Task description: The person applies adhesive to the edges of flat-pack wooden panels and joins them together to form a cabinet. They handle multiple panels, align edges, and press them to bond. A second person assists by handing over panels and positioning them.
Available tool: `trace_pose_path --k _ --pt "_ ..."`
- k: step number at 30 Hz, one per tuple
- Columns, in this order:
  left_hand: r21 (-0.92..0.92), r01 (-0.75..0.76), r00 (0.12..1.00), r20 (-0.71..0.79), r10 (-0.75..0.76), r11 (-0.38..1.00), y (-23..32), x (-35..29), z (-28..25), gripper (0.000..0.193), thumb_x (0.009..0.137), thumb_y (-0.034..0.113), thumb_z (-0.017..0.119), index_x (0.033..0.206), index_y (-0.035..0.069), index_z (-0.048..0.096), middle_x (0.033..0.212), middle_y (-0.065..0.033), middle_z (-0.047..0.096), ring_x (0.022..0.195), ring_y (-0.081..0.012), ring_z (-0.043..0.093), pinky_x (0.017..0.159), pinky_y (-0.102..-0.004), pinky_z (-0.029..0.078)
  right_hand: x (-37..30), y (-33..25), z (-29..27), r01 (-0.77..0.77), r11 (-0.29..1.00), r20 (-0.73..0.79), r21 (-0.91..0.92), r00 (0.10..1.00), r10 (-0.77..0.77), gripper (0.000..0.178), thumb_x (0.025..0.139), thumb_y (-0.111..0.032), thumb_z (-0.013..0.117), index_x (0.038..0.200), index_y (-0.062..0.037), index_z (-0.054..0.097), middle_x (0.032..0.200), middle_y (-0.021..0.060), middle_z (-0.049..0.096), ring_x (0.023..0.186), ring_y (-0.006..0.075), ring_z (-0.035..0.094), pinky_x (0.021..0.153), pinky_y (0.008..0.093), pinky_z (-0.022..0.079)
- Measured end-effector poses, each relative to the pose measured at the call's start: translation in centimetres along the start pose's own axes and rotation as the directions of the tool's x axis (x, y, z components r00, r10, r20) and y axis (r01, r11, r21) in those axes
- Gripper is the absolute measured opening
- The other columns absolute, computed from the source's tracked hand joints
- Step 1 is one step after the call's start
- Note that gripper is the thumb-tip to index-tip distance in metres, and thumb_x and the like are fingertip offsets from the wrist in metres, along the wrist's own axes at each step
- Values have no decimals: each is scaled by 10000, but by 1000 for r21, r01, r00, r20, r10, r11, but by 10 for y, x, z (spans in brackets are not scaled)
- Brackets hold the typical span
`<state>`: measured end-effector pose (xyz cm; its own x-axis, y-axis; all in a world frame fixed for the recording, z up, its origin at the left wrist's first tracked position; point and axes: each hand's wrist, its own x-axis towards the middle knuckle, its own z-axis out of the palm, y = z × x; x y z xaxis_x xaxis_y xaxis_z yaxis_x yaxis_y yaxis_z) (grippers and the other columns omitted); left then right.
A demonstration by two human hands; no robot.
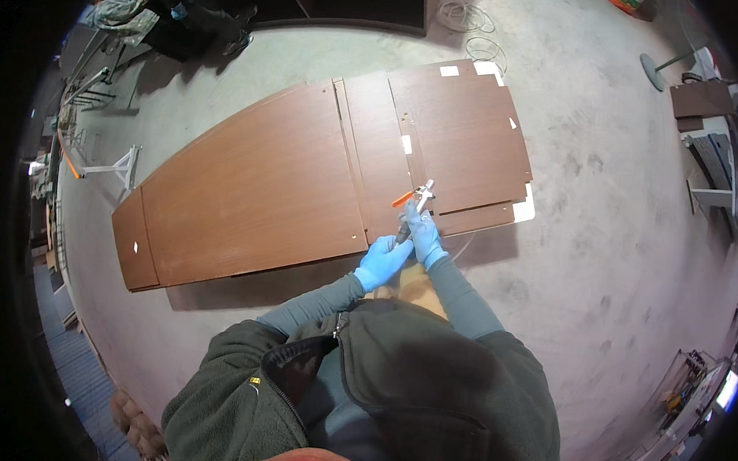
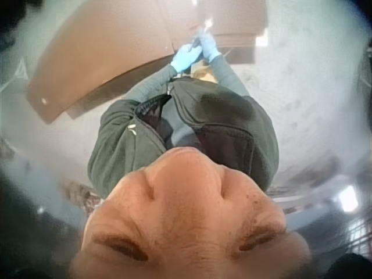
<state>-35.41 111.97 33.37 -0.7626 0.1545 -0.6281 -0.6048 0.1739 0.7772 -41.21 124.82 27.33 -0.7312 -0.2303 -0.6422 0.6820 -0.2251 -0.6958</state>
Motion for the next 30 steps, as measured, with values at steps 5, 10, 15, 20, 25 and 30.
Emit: trace_pose_path --k 5,10,15,20,25,30 --pt "-55 -61 996 65 64 997 -11 -33 -15 380 1001 334 582 918 -14 708 777 -19 674 727 -95 584 682 -301 482 -21 5 14 30 989 79 143 996 -42 395 1029 -434 637 1205 -83 598 878 -3 537 819 62 530 775 290 499" --pt "-21 -161 976 147 163 987 -32 -77 -32 457 1011 414 570 1047 -22 703 914 -99 717 857 -173 654 766 -357 519 -58 24 51 110 952 240 286 953 -182 663 1048 -231 555 1592 -18 242 1371 246 615 1298 337 590 1164 491 426" --pt "-68 -234 940 241 243 970 -64 -117 -63 477 1051 437 530 1019 -3 711 973 -103 723 898 -196 650 843 -366 513 -70 54 68 -38 908 79 417 997 6 413 1048 -223 534 1430 -86 461 1276 242 647 1224 404 635 1110 564 492" --pt "237 -102 995 4 104 966 -163 -147 -143 594 1002 542 569 1116 -26 702 1080 -198 725 1023 -264 674 920 -406 518 -66 80 44 18 888 -73 459 997 18 473 933 -109 603 1391 -139 491 1318 206 661 1059 313 706 934 471 603" --pt "13 307 839 -475 -265 952 -350 -211 -238 761 952 564 590 1401 -50 584 1441 -274 582 1344 -385 565 1091 -453 457 -71 92 2 116 927 -323 357 946 6 389 872 -74 547 1249 6 602 1257 126 711 738 159 667 659 270 590" --pt "-395 472 412 -692 -593 788 -502 -302 -273 488 898 321 607 1140 -97 676 1136 -228 719 971 -351 689 860 -461 521 -85 96 -54 98 961 -454 258 890 31 79 847 -80 513 914 -88 554 1106 122 755 573 143 581 458 211 430"
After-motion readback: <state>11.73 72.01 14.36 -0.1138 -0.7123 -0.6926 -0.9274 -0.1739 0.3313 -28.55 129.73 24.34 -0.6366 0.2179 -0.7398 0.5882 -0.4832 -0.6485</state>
